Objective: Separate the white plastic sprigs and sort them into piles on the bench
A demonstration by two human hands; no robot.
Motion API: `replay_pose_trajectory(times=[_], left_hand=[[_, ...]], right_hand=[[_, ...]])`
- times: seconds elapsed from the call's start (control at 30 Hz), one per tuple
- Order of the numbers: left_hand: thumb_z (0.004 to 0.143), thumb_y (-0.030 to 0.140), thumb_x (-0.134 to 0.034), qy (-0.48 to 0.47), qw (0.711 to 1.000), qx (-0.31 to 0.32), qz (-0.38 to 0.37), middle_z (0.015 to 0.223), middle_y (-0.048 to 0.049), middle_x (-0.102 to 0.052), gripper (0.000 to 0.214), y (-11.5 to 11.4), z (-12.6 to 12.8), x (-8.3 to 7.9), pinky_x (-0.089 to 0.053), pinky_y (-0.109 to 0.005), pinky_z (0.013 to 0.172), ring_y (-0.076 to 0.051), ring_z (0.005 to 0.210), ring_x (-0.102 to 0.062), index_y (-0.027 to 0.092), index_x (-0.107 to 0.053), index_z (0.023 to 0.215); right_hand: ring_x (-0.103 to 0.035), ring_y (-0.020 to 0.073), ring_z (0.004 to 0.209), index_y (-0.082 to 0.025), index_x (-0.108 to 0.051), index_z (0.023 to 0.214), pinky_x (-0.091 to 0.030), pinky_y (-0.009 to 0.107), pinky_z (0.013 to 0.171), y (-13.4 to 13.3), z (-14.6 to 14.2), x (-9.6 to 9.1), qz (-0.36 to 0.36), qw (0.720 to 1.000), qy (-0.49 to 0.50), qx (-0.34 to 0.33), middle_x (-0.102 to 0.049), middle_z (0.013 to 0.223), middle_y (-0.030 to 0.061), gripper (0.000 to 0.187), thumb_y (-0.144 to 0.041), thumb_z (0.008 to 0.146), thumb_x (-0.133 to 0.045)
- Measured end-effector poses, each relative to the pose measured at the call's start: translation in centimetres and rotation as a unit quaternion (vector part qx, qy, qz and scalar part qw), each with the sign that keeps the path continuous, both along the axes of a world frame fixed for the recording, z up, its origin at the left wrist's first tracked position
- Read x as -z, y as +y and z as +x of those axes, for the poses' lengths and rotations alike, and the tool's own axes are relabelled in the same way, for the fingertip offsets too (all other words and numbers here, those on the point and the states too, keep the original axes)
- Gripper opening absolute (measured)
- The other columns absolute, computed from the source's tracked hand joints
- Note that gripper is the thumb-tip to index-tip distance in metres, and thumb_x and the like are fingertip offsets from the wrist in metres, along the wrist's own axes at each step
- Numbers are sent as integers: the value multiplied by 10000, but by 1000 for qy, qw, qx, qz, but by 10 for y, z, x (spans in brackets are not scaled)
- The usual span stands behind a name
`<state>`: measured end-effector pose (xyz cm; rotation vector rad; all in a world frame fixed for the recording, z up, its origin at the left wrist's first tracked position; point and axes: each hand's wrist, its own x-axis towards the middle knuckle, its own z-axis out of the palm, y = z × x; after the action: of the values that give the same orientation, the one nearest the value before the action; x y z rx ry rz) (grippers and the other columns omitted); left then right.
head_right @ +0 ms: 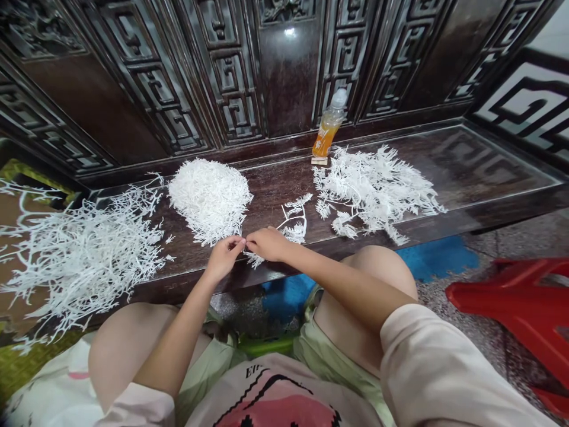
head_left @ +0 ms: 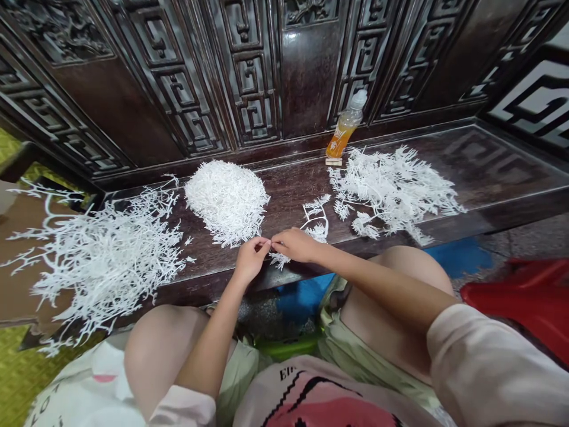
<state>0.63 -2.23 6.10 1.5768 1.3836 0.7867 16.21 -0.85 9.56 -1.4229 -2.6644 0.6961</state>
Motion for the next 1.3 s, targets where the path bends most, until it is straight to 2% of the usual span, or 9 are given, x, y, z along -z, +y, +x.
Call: replay_pose_trajectory(times=[0.27,0.57,0.73,0.83,0.93,1.0,1.07,1.2,1.3], left_hand=[[724,297,-448,63,998,-4,-2,591,26,-535,167,0,2,-3,-350,-220,564,-104,566,-483,170,-505,632],[726,221,-384,150,988,-25,40,541,35,-422,141,-3,8,-10,-267,-226,514,-107,532,-391,184,-404,591],[772,212,-293,143,971,-181,63,574,21,-451,170,7,-38,-23,-309,-238,536,-121,548,-420,194,-420,661],[794,309,-328,113,970,-206,65,670,11,-523,173,18,-65,-20,-370,-254,619,-131,626,-492,203,-464,778],[770,382,-401,146,968,-200,48,805,-31,-561,256,25,-66,-10,-403,-297,696,-164,726,-531,205,-508,921],[750,389,-444,187,960,-196,72,913,-67,-558,291,24,-54,-4,-395,-337,781,-195,837,-528,200,-536,951],[753,393,-449,192,964,-155,99,958,-75,-558,275,19,-38,-4,-373,-349,844,-205,909,-513,203,-569,912],[790,429,-397,73,996,8,49,862,-33,-604,289,3,-10,-12,-410,-286,778,-155,821,-548,206,-566,862],[729,443,-498,22,1000,2,9,785,-17,-612,296,-6,1,-11,-421,-258,710,-136,734,-559,189,-533,877]], right_hand=[[-544,138,709,-177,-587,714,-250,241,665,1,-1,-3,21,999,-25,6,-645,757,30,282,-305,845,-373],[-569,165,732,-185,-608,782,-276,254,675,1,-7,1,65,996,-53,5,-653,743,61,288,-341,845,-374],[-562,158,706,-148,-617,743,-298,229,606,32,30,10,39,984,-68,159,-647,776,85,270,-245,814,-376],[-554,134,730,-142,-624,753,-326,199,618,47,47,17,-25,989,45,138,-643,806,55,264,-218,807,-377],[-555,126,739,-130,-631,767,-361,192,650,47,38,23,-83,977,164,111,-641,802,40,274,-224,808,-377],[-559,128,745,-124,-636,762,-380,198,670,41,25,25,-115,961,223,114,-644,800,39,269,-235,798,-393],[-561,130,749,-120,-641,757,-394,206,684,35,15,26,-148,945,269,116,-647,796,38,266,-261,787,-418],[-554,123,721,-115,-647,788,-405,213,672,26,8,24,-195,919,324,110,-645,765,26,296,-337,773,-451],[-543,118,715,-110,-652,791,-399,214,673,22,7,20,-202,911,335,132,-641,745,23,288,-337,758,-478]])
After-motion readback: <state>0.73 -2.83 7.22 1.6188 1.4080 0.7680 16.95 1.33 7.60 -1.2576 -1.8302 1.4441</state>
